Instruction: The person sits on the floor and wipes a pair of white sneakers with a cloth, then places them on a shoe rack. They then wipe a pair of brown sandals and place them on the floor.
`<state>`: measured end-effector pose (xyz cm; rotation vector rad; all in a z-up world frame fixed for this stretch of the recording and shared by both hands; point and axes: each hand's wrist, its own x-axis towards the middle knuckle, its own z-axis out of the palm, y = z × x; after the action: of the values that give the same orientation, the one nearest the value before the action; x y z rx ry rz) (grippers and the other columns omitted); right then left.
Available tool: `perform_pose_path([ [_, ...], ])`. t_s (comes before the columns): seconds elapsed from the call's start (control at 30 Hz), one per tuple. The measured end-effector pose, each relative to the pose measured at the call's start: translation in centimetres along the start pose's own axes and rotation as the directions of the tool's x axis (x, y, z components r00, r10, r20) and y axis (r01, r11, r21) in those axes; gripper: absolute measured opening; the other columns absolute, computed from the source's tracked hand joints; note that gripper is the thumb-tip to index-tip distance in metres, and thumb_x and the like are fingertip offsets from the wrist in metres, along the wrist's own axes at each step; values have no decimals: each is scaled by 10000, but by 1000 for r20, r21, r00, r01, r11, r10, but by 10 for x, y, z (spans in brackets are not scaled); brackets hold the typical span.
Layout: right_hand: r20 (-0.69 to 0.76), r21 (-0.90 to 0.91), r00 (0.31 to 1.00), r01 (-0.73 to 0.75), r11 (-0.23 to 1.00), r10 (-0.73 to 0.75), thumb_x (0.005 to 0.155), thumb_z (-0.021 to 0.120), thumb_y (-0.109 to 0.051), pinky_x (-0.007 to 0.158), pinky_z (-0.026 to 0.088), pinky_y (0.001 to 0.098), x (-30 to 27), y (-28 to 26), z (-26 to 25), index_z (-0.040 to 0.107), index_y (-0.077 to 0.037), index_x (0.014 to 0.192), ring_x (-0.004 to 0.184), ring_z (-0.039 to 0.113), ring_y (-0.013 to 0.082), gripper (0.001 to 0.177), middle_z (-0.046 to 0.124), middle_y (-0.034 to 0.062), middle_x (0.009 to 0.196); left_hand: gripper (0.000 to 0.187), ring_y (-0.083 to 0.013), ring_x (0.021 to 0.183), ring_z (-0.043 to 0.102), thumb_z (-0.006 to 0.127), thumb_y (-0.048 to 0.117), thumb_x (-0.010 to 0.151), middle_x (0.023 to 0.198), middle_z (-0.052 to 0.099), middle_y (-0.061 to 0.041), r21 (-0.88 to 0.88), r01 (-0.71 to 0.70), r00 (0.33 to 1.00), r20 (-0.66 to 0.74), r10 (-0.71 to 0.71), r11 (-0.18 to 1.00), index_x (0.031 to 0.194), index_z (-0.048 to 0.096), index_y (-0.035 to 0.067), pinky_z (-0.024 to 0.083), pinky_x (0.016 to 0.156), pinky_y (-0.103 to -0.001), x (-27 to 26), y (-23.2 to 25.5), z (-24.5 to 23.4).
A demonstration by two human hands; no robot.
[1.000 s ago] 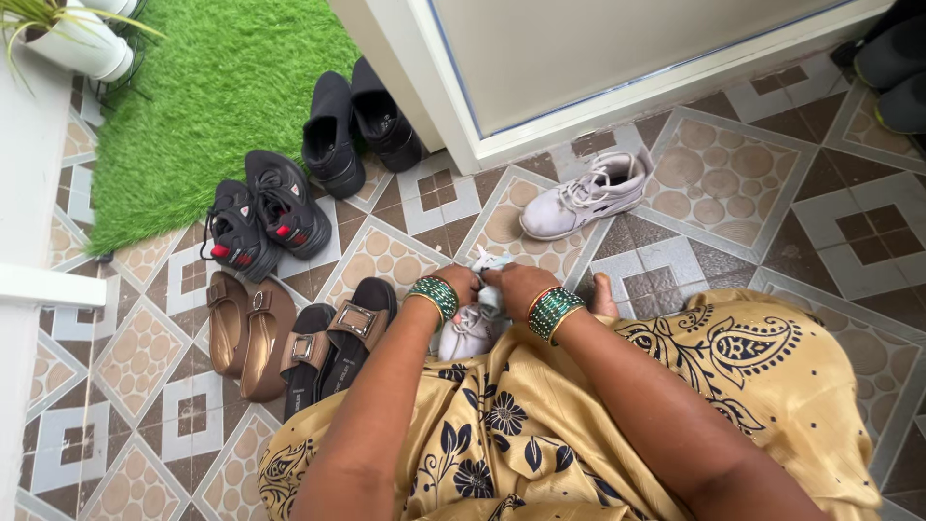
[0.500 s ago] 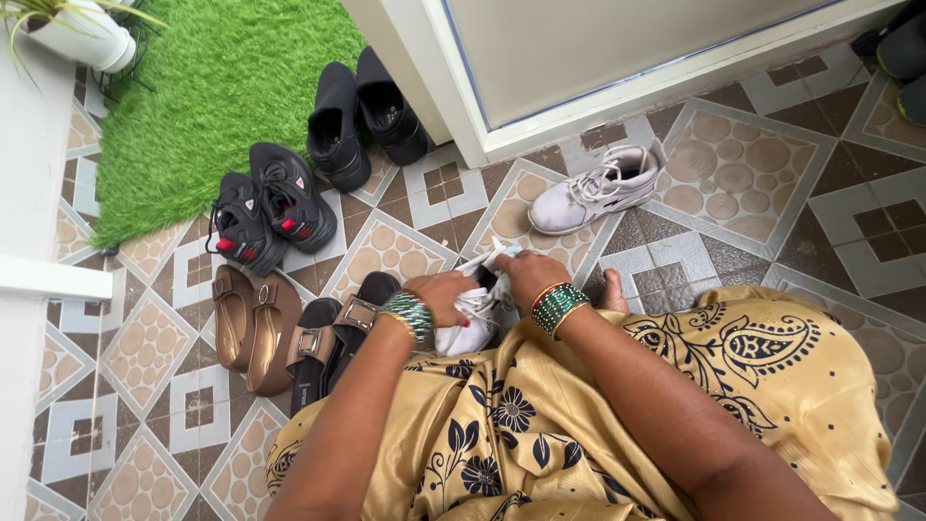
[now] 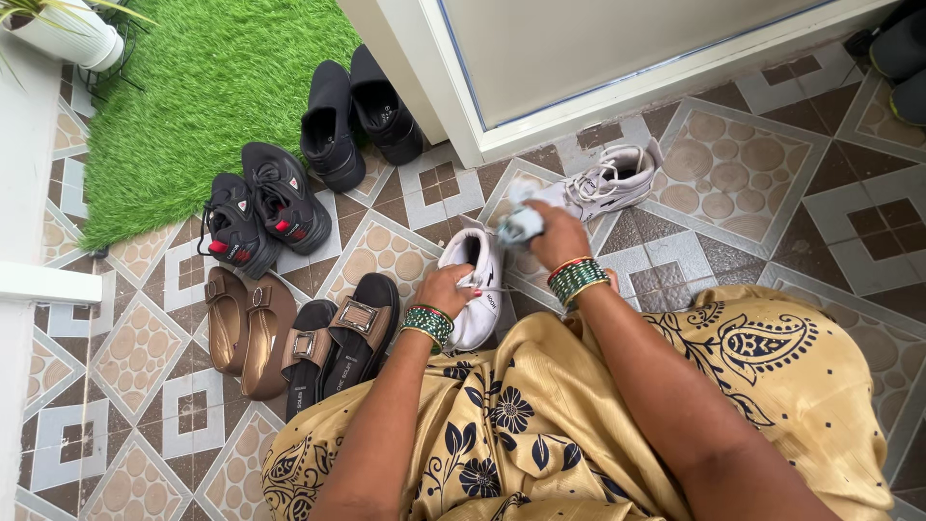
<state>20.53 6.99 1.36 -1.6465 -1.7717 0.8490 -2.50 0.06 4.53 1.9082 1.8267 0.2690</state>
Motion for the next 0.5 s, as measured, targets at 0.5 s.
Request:
perform_pose_path([
  [0.5, 337, -160, 938, 137, 977, -77, 751, 733, -112, 890, 549, 506, -23, 15, 77, 653, -3, 1058, 986, 692, 434, 335, 715, 261, 992, 322, -406, 968, 660, 820, 256, 792, 1040, 701, -130, 24, -33, 993, -112, 36, 999, 1070, 697, 152, 519, 809, -519, 11, -29, 45],
])
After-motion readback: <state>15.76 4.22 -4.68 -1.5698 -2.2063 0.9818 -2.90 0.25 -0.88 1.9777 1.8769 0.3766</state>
